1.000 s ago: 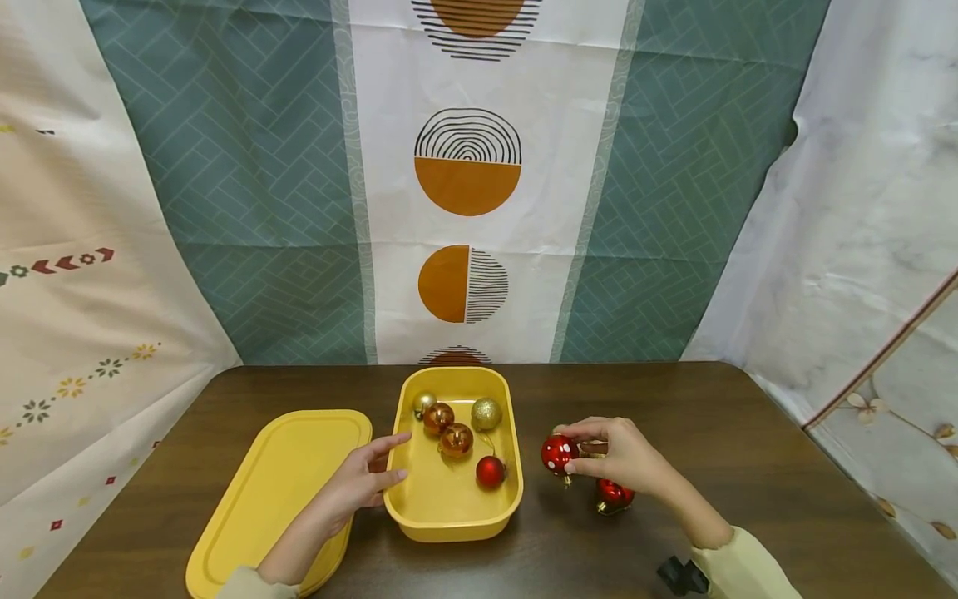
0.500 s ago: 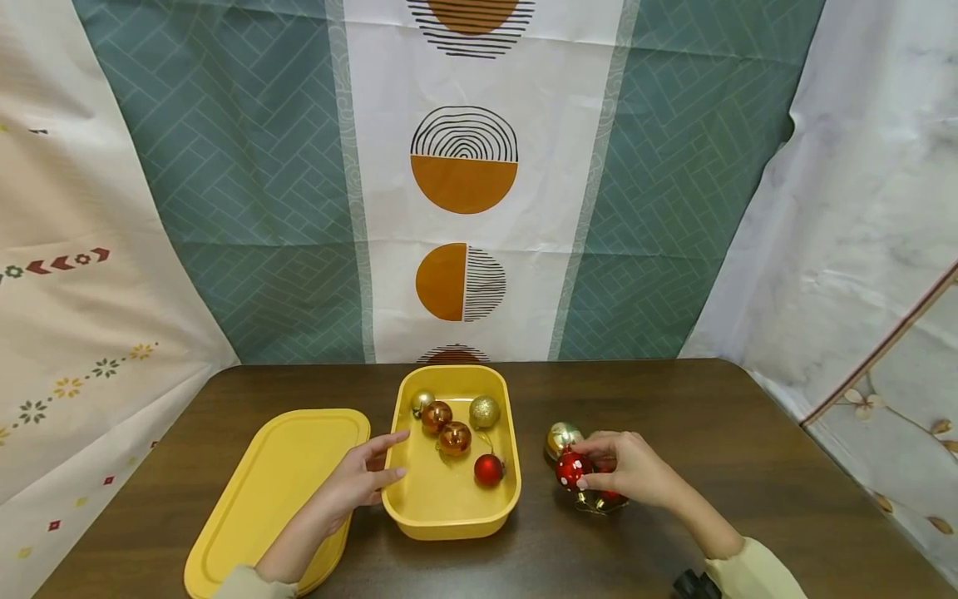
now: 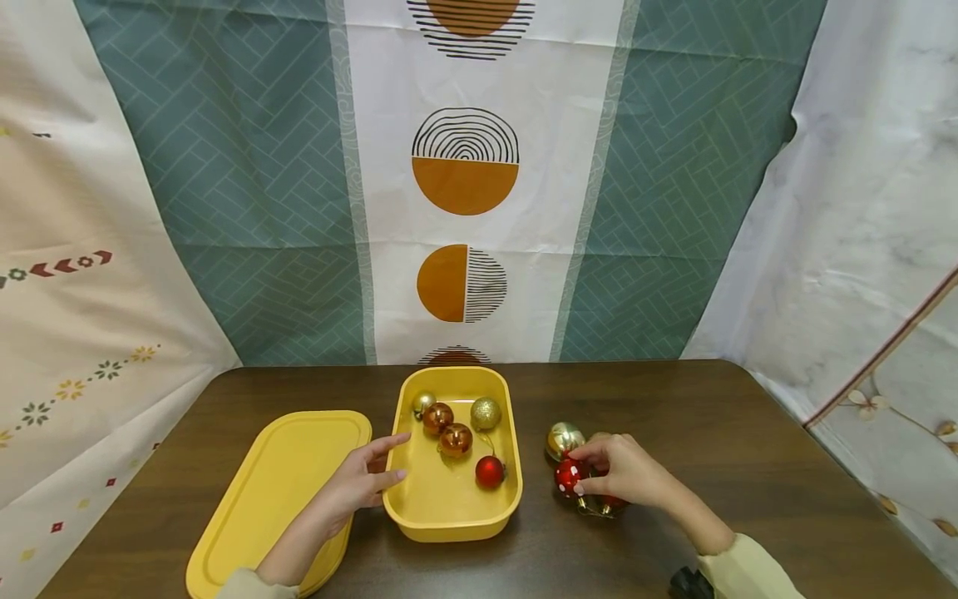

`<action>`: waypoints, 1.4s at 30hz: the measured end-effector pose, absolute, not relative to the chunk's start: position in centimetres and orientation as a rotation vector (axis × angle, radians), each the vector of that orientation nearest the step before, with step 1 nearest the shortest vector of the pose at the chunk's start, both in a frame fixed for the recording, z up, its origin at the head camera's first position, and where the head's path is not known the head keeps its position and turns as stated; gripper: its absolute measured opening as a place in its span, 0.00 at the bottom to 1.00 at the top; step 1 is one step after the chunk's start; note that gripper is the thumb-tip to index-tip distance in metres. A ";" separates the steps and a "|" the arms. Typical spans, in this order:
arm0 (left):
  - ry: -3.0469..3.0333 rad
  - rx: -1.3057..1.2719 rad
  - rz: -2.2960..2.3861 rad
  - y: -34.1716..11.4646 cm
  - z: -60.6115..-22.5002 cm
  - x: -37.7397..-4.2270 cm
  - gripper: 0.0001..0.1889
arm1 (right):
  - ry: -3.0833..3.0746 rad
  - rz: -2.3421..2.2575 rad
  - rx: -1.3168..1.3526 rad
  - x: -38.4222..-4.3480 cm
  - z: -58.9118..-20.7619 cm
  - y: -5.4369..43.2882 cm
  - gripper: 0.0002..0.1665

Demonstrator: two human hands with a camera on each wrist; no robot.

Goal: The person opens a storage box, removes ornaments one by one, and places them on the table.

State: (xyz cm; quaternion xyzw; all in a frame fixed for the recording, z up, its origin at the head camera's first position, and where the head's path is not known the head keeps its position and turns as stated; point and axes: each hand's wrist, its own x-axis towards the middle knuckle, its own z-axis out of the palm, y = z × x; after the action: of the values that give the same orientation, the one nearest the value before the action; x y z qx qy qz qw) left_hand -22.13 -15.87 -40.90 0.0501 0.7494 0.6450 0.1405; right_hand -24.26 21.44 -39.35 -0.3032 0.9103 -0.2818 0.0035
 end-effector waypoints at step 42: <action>2.179 0.115 1.867 -15.8 -41.0 -22.1 0.28 | 2.738 -1.283 -0.945 -24.8 -37.6 12.8 0.26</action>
State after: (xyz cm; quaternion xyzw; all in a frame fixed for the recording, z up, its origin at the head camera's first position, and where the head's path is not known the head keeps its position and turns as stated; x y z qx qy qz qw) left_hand -22.08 -15.78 -41.03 0.0399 0.7519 0.6442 0.1346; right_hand -24.76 12.79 -37.60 -0.2982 0.8643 -0.4049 -0.0131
